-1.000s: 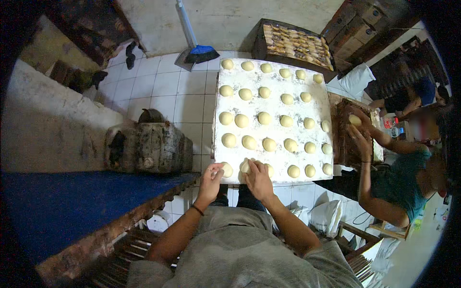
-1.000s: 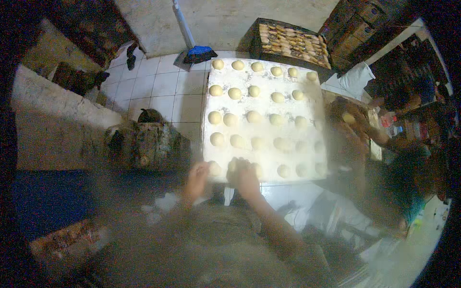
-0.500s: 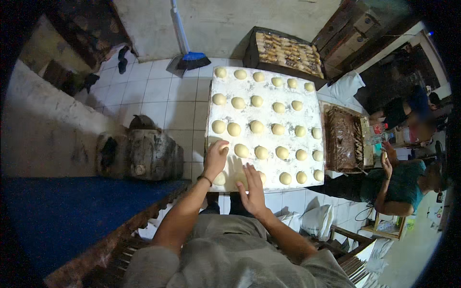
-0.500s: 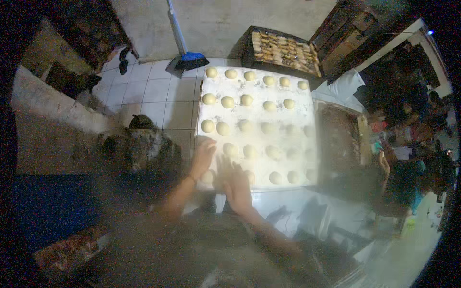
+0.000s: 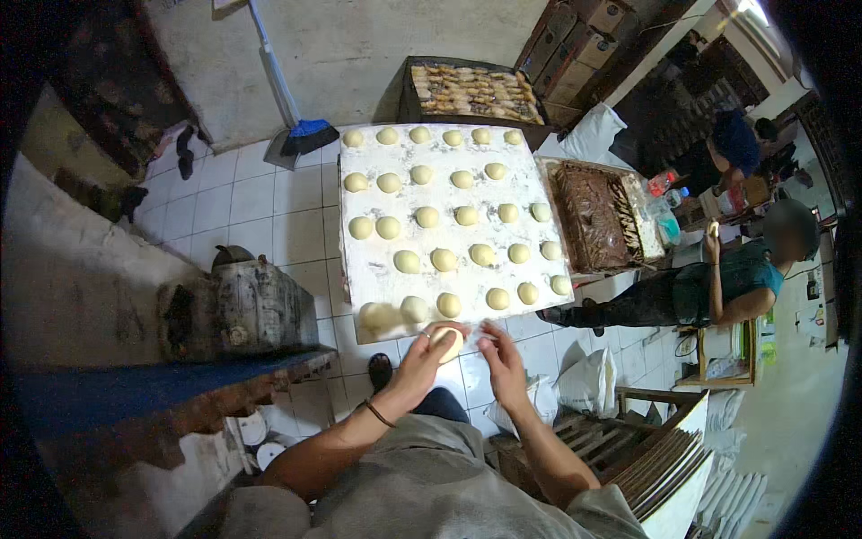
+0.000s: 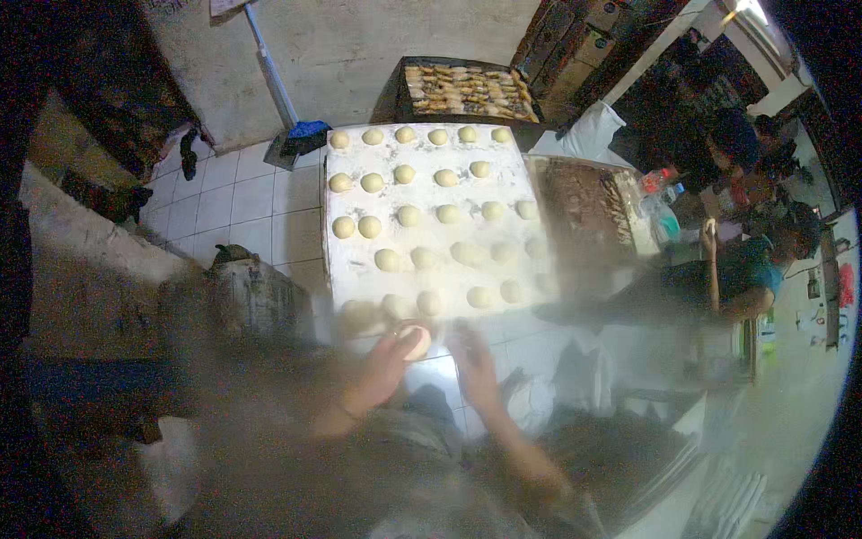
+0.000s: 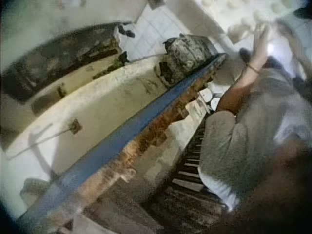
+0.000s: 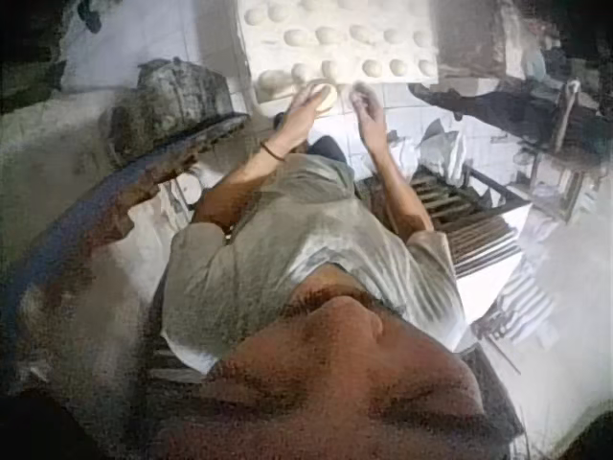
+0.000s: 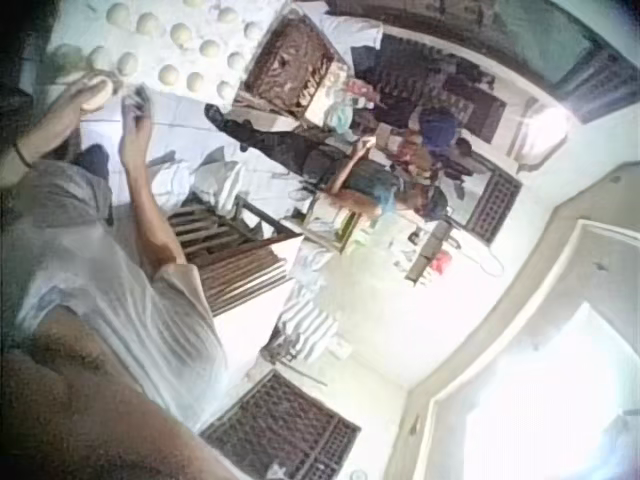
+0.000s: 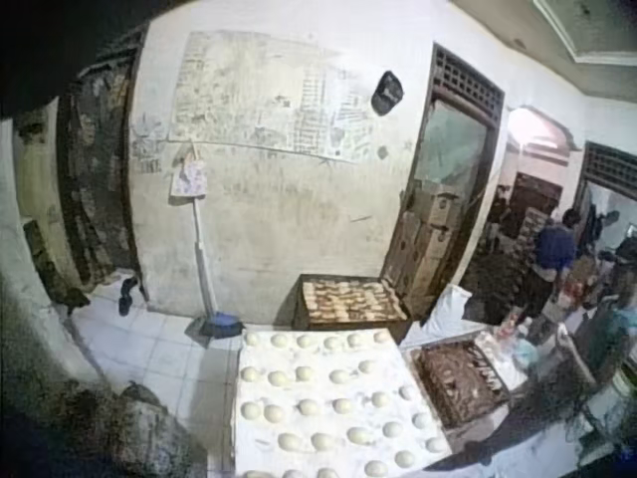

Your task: The person scoops chocolate filling into pieces of dough using a small spatula, pinches the dough balls closed by hand, and arranges them on a tray before sliding the tray into a wooden rack.

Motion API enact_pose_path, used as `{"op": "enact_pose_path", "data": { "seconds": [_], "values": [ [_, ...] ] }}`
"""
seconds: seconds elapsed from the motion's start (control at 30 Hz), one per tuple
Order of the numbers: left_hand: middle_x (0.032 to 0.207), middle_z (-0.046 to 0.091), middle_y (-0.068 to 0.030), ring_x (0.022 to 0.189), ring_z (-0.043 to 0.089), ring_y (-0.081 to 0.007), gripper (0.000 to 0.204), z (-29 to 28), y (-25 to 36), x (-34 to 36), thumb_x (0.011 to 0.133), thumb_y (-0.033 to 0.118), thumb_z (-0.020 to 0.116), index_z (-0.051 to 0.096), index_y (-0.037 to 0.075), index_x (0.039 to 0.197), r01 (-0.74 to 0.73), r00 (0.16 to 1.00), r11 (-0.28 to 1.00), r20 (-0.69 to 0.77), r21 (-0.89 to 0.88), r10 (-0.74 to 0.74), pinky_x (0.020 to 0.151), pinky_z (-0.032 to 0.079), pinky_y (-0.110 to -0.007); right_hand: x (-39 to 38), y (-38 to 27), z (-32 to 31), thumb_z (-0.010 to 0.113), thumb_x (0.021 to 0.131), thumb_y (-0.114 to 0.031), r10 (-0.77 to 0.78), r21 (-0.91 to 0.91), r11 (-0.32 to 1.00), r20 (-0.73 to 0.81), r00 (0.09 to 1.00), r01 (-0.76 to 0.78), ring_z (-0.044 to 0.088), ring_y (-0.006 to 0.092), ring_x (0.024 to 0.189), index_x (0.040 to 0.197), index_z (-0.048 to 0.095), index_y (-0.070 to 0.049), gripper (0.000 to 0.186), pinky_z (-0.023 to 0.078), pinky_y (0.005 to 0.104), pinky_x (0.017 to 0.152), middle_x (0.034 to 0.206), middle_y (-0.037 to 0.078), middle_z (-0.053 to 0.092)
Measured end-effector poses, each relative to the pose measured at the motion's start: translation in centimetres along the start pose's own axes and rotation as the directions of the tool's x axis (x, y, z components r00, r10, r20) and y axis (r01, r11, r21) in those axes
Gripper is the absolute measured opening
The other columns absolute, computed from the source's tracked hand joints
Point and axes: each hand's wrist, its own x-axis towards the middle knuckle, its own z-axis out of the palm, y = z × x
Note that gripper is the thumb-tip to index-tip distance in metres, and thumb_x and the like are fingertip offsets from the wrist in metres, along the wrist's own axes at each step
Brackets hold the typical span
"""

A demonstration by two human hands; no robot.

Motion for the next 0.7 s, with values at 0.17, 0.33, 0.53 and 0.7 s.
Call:
{"op": "enact_pose_path", "data": {
  "seconds": [0.17,0.33,0.53,0.7],
  "values": [
    [0.142,0.062,-0.0129,0.123,0.061,-0.0176,0.046,3.3,-5.0,-2.9,0.112,0.027,0.055,0.054,0.001,0.149,-0.083,0.991,0.994,0.115,0.077,0.074,0.103,0.05,-0.03,-5.6,2.0,-0.5,0.071,0.103,-0.016,0.123,0.283,0.95,0.06,0.991,-0.135,0.07,0.0129,0.093,0.114,0.074,0.005,0.024,0.059,0.0315,0.09,0.105,0.006,0.076],
    [0.108,0.075,-0.012,0.095,0.071,-0.0159,0.029,7.1,-7.8,-6.9,0.095,0.016,0.079,0.075,-0.003,0.116,-0.118,0.993,0.938,0.013,0.326,0.121,0.084,0.058,-0.032,-12.7,3.9,-5.2,0.073,0.1,-0.008,0.108,0.285,0.953,-0.003,0.994,-0.102,0.069,0.011,0.089,0.108,0.074,0.003,0.014,0.057,0.0287,0.081,0.098,0.005,0.076],
    [0.104,0.077,-0.0089,0.089,0.07,-0.0142,0.036,16.0,-9.8,-12.7,0.092,0.023,0.083,0.075,-0.001,0.118,-0.098,0.973,0.936,0.231,0.339,0.018,0.081,0.058,-0.03,-22.9,5.4,-12.7,0.076,0.097,-0.017,0.07,0.068,0.995,-0.044,0.997,-0.067,0.069,0.0127,0.091,0.113,0.074,0.0,0.024,0.054,0.0286,0.083,0.099,0.007,0.076],
    [0.098,0.077,-0.0096,0.087,0.069,-0.0109,0.032,22.7,-12.9,-16.1,0.095,0.022,0.079,0.074,-0.004,0.113,-0.098,0.986,0.902,0.163,0.419,0.032,0.075,0.056,-0.028,-29.3,5.4,-16.0,0.077,0.097,-0.009,0.178,0.491,0.868,-0.175,0.969,-0.071,0.071,0.0131,0.089,0.112,0.071,0.002,0.02,0.057,0.0267,0.077,0.098,0.007,0.075]
  ]
}}
